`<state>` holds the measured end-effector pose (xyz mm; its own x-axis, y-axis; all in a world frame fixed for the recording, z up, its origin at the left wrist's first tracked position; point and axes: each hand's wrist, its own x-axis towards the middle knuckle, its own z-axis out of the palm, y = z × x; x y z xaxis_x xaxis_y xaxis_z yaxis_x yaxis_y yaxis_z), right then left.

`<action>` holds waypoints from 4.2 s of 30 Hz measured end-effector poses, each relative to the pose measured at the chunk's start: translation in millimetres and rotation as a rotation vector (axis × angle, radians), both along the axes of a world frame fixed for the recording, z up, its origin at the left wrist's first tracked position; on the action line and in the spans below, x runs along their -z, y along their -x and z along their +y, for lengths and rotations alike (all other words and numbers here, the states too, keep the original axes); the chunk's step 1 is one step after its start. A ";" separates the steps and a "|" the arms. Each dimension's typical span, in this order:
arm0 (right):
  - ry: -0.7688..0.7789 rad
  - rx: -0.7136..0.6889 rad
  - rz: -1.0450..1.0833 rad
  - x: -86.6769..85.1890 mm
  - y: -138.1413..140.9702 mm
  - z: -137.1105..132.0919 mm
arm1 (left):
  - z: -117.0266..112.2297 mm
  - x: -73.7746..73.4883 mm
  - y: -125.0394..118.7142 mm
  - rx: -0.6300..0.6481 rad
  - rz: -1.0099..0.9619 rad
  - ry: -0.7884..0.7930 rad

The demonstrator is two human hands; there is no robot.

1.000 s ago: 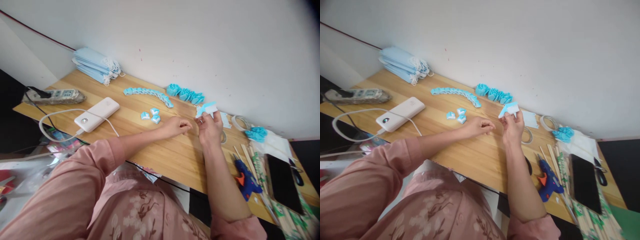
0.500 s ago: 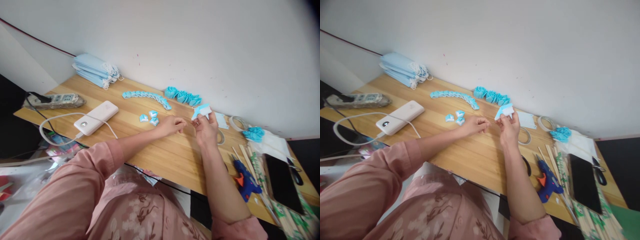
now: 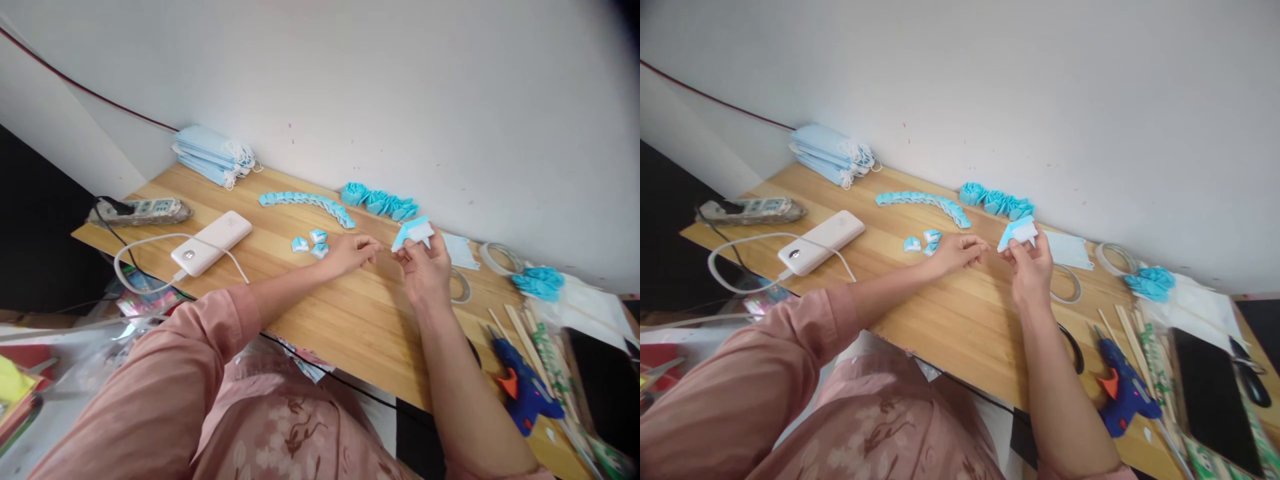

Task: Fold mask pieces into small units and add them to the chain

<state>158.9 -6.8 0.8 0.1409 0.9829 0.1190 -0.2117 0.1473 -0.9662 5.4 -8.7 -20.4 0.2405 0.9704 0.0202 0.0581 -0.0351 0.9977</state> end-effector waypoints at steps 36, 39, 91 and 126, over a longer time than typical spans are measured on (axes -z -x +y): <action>-0.038 -0.153 -0.258 2.4 -2.9 -6.4 | -3.0 -18.6 10.7 -0.031 -0.074 0.034; -0.043 -0.133 -0.244 -0.5 -8.4 -5.2 | -4.0 -17.7 9.6 -0.019 -0.015 0.037; -0.040 -0.185 -0.272 7.0 -12.8 1.2 | 4.4 -15.6 17.0 -0.041 0.082 0.078; -0.183 -0.172 -0.495 7.8 -11.8 0.1 | -0.4 -20.1 16.8 0.019 0.026 0.101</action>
